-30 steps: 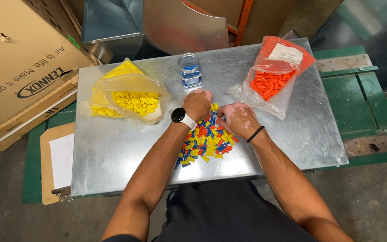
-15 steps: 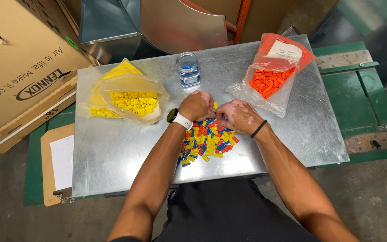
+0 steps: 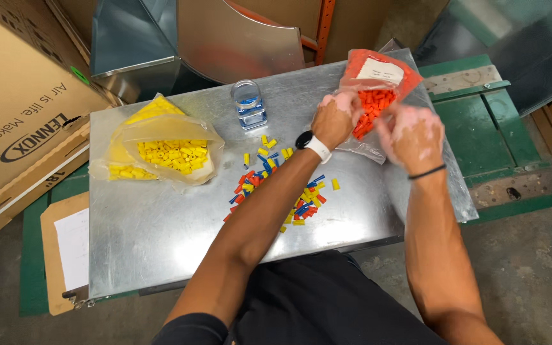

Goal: The person sorts a mixed pile of small plastic fasteners on a metal table by color. They pick up yellow, blue, and red pieces and place them into separate clear plastic bags or a glass jar.

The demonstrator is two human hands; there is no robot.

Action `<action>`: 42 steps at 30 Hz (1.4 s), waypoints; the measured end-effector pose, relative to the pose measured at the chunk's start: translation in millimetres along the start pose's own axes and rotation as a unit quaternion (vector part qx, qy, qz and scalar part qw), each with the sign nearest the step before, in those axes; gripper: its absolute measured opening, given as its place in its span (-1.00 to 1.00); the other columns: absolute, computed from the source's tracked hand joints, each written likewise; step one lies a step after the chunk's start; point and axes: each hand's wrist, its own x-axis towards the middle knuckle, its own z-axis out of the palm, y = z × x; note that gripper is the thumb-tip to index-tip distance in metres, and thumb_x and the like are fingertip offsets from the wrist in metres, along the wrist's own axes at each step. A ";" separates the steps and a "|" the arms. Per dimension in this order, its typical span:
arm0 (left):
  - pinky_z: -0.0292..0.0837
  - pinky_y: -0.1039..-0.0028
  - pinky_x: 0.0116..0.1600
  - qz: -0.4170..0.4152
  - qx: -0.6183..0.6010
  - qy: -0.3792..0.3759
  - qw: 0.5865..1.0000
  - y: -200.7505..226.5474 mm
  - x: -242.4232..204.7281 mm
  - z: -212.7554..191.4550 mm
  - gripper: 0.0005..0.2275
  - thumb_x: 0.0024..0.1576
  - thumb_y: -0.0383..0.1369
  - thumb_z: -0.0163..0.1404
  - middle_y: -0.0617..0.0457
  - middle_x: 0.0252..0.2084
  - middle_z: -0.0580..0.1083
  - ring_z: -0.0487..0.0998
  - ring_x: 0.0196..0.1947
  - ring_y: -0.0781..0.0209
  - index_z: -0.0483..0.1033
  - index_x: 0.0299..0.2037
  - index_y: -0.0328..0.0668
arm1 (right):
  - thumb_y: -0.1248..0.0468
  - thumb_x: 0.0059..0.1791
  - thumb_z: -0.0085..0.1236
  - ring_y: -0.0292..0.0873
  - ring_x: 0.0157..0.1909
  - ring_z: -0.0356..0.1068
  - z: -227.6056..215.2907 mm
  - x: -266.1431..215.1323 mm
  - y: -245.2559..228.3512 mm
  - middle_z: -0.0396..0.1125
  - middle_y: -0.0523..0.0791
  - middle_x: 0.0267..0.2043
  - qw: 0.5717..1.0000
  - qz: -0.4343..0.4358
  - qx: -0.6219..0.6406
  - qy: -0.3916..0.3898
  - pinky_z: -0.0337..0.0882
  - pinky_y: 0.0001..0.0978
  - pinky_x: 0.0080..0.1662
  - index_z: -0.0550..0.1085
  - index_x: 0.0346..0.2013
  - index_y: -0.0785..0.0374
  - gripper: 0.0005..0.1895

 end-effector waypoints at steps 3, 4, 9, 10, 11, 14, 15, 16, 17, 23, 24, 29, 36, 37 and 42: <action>0.69 0.00 0.28 -0.005 0.009 0.048 0.999 -3.8 10.3 7.5 -0.77 0.24 -0.10 0.16 0.11 -0.12 0.76 0.73 0.17 -0.13 0.74 0.05 0.24 | -0.16 0.03 0.28 0.02 -0.13 0.68 -32.6 -47.4 -46.5 0.60 -0.30 -0.36 0.997 -0.002 0.044 -0.067 0.68 0.06 -0.06 0.69 -0.12 -0.26 -0.76; 0.70 0.04 0.26 0.007 0.033 0.037 0.999 -9.0 8.9 7.1 -0.82 0.23 -0.11 0.18 0.10 -0.13 0.75 0.75 0.13 -0.14 0.77 -0.02 0.35 | -0.09 -0.01 0.30 0.12 -0.05 0.68 -48.3 -65.0 -67.7 0.64 -0.23 -0.30 0.983 0.008 0.117 -0.144 0.67 0.18 0.02 0.70 -0.11 -0.15 -0.74; 0.66 0.02 0.24 0.002 0.087 0.011 0.996 -57.0 -53.8 -58.6 -0.89 0.14 -0.21 0.25 -0.06 -0.16 0.73 0.71 0.12 -0.28 0.79 -0.19 0.15 | -0.09 -0.09 0.37 0.06 -0.06 0.67 5.1 -90.9 -82.8 0.60 -0.31 -0.27 0.967 0.007 0.134 -0.216 0.68 0.09 0.01 0.67 -0.18 -0.14 -0.74; 0.65 0.09 0.23 -0.033 0.116 0.028 0.992 -71.0 -65.3 -80.3 -0.92 0.12 -0.21 0.24 -0.01 -0.18 0.73 0.70 0.13 -0.24 0.78 -0.24 0.22 | -0.12 -0.10 0.37 0.04 -0.08 0.67 16.7 -89.2 -84.5 0.57 -0.34 -0.27 0.971 -0.006 0.112 -0.210 0.68 0.07 -0.01 0.65 -0.24 -0.19 -0.77; 0.65 0.09 0.23 -0.039 0.120 0.031 0.992 -92.9 -76.8 -95.8 -0.92 0.12 -0.21 0.24 -0.01 -0.18 0.73 0.70 0.13 -0.24 0.78 -0.24 0.22 | -0.12 -0.10 0.37 0.04 -0.08 0.67 20.0 -86.3 -88.0 0.57 -0.34 -0.27 0.971 -0.013 0.116 -0.210 0.68 0.07 -0.01 0.65 -0.24 -0.19 -0.77; 0.70 0.03 0.11 -0.160 0.182 0.092 0.966 -133.6 -115.3 -127.6 -0.95 0.13 -0.20 0.25 -0.07 -0.19 0.68 0.75 0.02 -0.26 0.76 -0.25 0.22 | -0.11 -0.08 0.35 0.08 -0.11 0.67 15.0 -71.5 -91.5 0.55 -0.32 -0.28 0.971 -0.036 0.074 -0.224 0.68 0.03 -0.04 0.61 -0.33 -0.21 -0.82; 0.69 -0.02 0.13 -0.157 0.189 0.094 0.965 -135.6 -134.0 -134.0 -0.87 0.13 -0.18 0.32 -0.18 -0.16 0.65 0.73 0.03 -0.36 0.72 -0.22 0.10 | -0.12 -0.06 0.31 0.11 -0.08 0.67 5.9 -62.4 -96.2 0.56 -0.27 -0.25 0.971 -0.055 0.067 -0.221 0.68 0.05 -0.01 0.62 -0.29 -0.18 -0.80; 0.68 -0.08 0.15 -0.156 0.197 0.097 0.963 -137.7 -153.9 -140.5 -0.78 0.12 -0.17 0.38 -0.29 -0.13 0.62 0.72 0.04 -0.45 0.68 -0.18 -0.03 | -0.12 -0.04 0.26 0.13 -0.05 0.66 -3.1 -53.1 -101.6 0.57 -0.22 -0.22 0.971 -0.076 0.060 -0.217 0.67 0.08 0.01 0.62 -0.24 -0.16 -0.77; 0.68 -0.08 0.15 -0.161 0.196 0.102 0.962 -146.0 -156.5 -129.8 -0.78 0.12 -0.17 0.38 -0.29 -0.13 0.62 0.72 0.04 -0.45 0.68 -0.18 -0.03 | -0.12 -0.04 0.26 0.13 -0.05 0.66 -9.6 -42.5 -112.1 0.57 -0.22 -0.22 0.971 -0.083 0.060 -0.217 0.67 0.08 0.01 0.62 -0.24 -0.16 -0.77; 0.73 -0.12 -0.11 -0.191 0.234 0.171 0.938 -169.8 -151.2 -70.9 -0.75 0.15 -0.28 0.34 -0.28 -0.25 0.58 0.76 -0.17 -0.46 0.65 -0.14 -0.28 | -0.02 -0.03 0.28 0.14 -0.14 0.64 -33.9 4.9 -182.8 0.49 -0.17 -0.30 0.966 -0.191 0.148 -0.089 0.65 0.11 -0.08 0.61 -0.25 -0.09 -0.83; 0.74 -0.09 -0.17 -0.193 0.230 0.193 0.934 -173.5 -144.4 -66.8 -0.83 0.17 -0.33 0.27 -0.22 -0.29 0.58 0.77 -0.20 -0.43 0.66 -0.18 -0.28 | 0.02 -0.04 0.26 0.10 -0.18 0.62 -39.9 8.1 -195.8 0.44 -0.20 -0.34 0.961 -0.219 0.162 -0.050 0.64 0.09 -0.10 0.60 -0.17 -0.14 -0.83; 0.72 0.03 -0.32 -0.183 0.269 0.236 0.916 -166.2 -140.1 -67.0 -0.89 0.16 -0.47 0.09 -0.13 -0.38 0.62 0.78 -0.31 -0.31 0.72 -0.30 -0.19 | -0.01 -0.04 0.23 0.05 -0.18 0.62 -59.0 26.4 -250.8 0.40 -0.26 -0.40 0.952 -0.247 0.174 -0.041 0.61 0.05 -0.10 0.55 -0.27 -0.17 -0.89; 0.73 -0.19 -0.03 -0.259 0.102 0.238 0.930 -166.3 -223.1 -137.9 -0.75 0.18 -0.30 0.23 -0.26 -0.08 0.64 0.75 -0.05 -0.48 0.75 0.06 0.03 | 0.11 -0.03 0.25 0.19 -0.06 0.67 -76.9 35.6 -302.1 0.60 -0.19 -0.37 0.901 -0.352 0.117 -0.224 0.61 0.16 0.02 0.55 -0.31 -0.03 -0.92; 0.72 -0.22 0.00 -0.248 0.113 0.289 0.918 -166.8 -239.6 -158.6 -0.74 0.21 -0.30 0.23 -0.31 -0.08 0.63 0.73 -0.04 -0.53 0.73 0.11 0.02 | 0.20 -0.01 0.23 0.23 0.01 0.67 -81.2 31.6 -308.7 0.65 -0.12 -0.31 0.870 -0.392 0.113 -0.276 0.60 0.19 0.09 0.61 -0.29 0.01 -0.95; 0.74 0.04 -0.19 -0.163 0.300 0.375 0.862 -157.6 -252.4 -216.5 -0.81 0.34 -0.39 0.01 -0.01 -0.26 0.66 0.80 -0.26 -0.17 0.74 -0.13 0.12 | 0.07 -0.03 0.27 0.23 0.08 0.64 -32.2 35.6 -368.8 0.66 -0.10 -0.21 0.840 -0.438 0.120 -0.298 0.60 0.16 0.14 0.67 -0.22 -0.08 -0.85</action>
